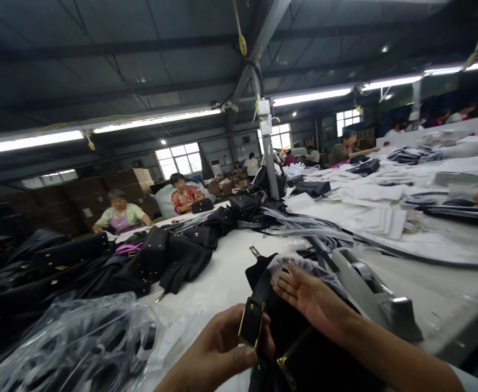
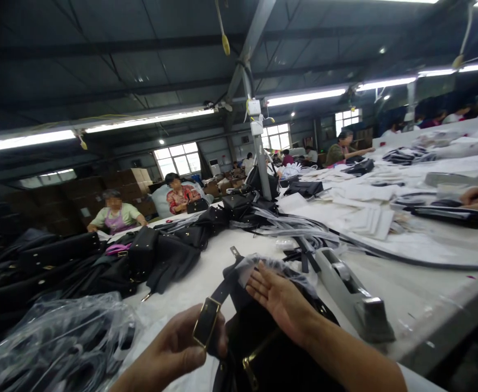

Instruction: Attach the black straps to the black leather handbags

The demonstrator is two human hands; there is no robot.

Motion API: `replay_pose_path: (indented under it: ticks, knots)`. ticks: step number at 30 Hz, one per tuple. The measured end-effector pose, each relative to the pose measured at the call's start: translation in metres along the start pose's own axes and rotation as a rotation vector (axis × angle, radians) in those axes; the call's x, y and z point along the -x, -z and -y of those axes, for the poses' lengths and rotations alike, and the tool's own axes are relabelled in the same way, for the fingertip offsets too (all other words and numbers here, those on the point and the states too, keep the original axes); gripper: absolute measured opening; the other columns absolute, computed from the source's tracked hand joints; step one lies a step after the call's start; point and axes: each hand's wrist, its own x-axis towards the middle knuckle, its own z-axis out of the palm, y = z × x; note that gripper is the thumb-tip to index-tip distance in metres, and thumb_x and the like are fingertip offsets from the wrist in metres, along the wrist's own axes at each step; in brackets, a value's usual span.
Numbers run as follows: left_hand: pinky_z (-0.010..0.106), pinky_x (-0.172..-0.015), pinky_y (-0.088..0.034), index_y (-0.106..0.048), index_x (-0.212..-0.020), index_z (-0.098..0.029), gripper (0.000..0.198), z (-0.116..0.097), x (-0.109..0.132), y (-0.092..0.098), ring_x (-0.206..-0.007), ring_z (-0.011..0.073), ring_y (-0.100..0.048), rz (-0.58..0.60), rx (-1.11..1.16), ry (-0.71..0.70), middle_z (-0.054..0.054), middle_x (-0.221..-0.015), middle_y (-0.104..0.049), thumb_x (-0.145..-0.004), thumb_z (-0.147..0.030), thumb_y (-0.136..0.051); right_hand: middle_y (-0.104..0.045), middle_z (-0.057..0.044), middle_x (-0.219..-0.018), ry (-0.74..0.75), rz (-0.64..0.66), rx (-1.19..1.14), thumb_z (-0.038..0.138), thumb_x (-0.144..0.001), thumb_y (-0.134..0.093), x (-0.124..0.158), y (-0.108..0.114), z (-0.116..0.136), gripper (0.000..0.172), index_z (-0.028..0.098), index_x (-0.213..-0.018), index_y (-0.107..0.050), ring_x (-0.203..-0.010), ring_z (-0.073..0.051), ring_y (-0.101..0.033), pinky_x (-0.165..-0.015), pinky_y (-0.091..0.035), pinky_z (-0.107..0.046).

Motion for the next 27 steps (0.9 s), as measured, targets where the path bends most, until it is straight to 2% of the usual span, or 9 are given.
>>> replay_pose_path:
  ticks: [2,4,6,9,14,17,20,24,27]
  knots:
    - [0.035,-0.079,-0.046,-0.07,-0.108,-0.02,0.058,-0.003,0.0,-0.001,-0.087,0.0265,-0.063,-0.033,0.014,-0.014,0.011,-0.094,-0.07,-0.073,-0.065,-0.076,-0.076,-0.007,-0.108,0.134,-0.058,-0.021,0.041,-0.078,-0.077,-0.005,-0.003,0.01,0.026,0.023,-0.096,-0.069,-0.109,-0.024,-0.068,-0.105,-0.05,-0.041]
    - [0.036,-0.077,-0.046,-0.071,-0.103,-0.018,0.062,-0.006,-0.006,-0.005,-0.082,0.0265,-0.064,-0.093,0.025,-0.018,0.011,-0.089,-0.07,-0.08,-0.074,-0.061,-0.077,0.0,-0.09,0.222,-0.103,-0.043,0.028,-0.077,-0.077,-0.007,-0.009,0.02,0.013,0.025,-0.085,-0.068,-0.093,-0.021,-0.072,-0.093,-0.057,-0.038]
    - [0.034,-0.073,-0.047,-0.071,-0.097,-0.015,0.06,-0.01,-0.015,-0.01,-0.075,0.0231,-0.064,-0.155,-0.019,-0.008,0.01,-0.081,-0.069,-0.09,-0.07,-0.048,-0.076,0.003,-0.082,0.245,-0.109,-0.045,0.02,-0.076,-0.074,-0.006,-0.016,0.026,0.009,0.026,-0.08,-0.067,-0.084,-0.018,-0.072,-0.084,-0.06,-0.034]
    - [0.028,-0.066,-0.045,-0.069,-0.09,-0.013,0.048,-0.015,-0.029,-0.016,-0.067,0.0173,-0.061,-0.191,-0.121,0.015,0.006,-0.072,-0.067,-0.095,-0.058,-0.053,-0.077,0.0,-0.084,0.205,-0.062,-0.026,0.02,-0.078,-0.069,0.001,-0.024,0.029,0.004,0.023,-0.08,-0.069,-0.086,-0.019,-0.073,-0.084,-0.06,-0.034]
    - [0.021,-0.055,-0.039,-0.065,-0.083,-0.012,0.041,-0.02,-0.045,-0.007,-0.055,0.0105,-0.052,-0.217,-0.17,0.012,0.001,-0.065,-0.061,-0.093,-0.052,-0.06,-0.079,-0.002,-0.098,0.244,0.006,0.087,0.027,-0.08,-0.069,0.005,-0.021,0.041,0.01,0.023,-0.089,-0.071,-0.095,-0.018,-0.072,-0.098,-0.055,-0.032]
    - [0.02,-0.052,-0.036,-0.065,-0.081,-0.012,0.038,-0.028,-0.053,0.0,-0.053,0.0086,-0.049,-0.253,-0.19,-0.027,0.001,-0.065,-0.061,-0.091,-0.049,-0.065,-0.079,0.002,-0.092,0.259,0.02,0.167,0.023,-0.079,-0.071,-0.007,-0.019,0.059,0.007,0.024,-0.086,-0.07,-0.09,-0.014,-0.073,-0.098,-0.054,-0.03]
    - [0.019,-0.049,-0.033,-0.065,-0.073,-0.013,0.038,-0.036,-0.058,0.0,-0.05,0.0078,-0.044,-0.319,-0.255,-0.112,0.0,-0.063,-0.059,-0.09,-0.048,-0.066,-0.079,-0.002,-0.095,0.22,0.096,0.272,0.024,-0.082,-0.068,-0.019,-0.023,0.08,0.007,0.022,-0.089,-0.071,-0.095,-0.016,-0.074,-0.098,-0.055,-0.033]
    - [0.019,-0.049,-0.034,-0.067,-0.071,-0.014,0.041,-0.037,-0.057,-0.002,-0.05,0.0087,-0.046,-0.375,-0.357,-0.159,-0.001,-0.059,-0.057,-0.09,-0.05,-0.065,-0.079,-0.01,-0.098,0.168,0.182,0.527,0.03,-0.079,-0.076,-0.021,-0.015,0.099,0.019,0.017,-0.092,-0.075,-0.093,-0.022,-0.075,-0.085,-0.06,-0.036]
    - [0.02,-0.054,-0.038,-0.068,-0.073,-0.013,0.041,-0.027,-0.054,0.006,-0.055,0.0099,-0.05,-0.379,-0.363,-0.132,0.001,-0.063,-0.061,-0.09,-0.05,-0.065,-0.079,-0.009,-0.08,0.255,0.107,0.713,0.04,-0.077,-0.078,-0.02,0.012,0.104,0.027,0.015,-0.083,-0.075,-0.074,-0.021,-0.074,-0.071,-0.06,-0.034]
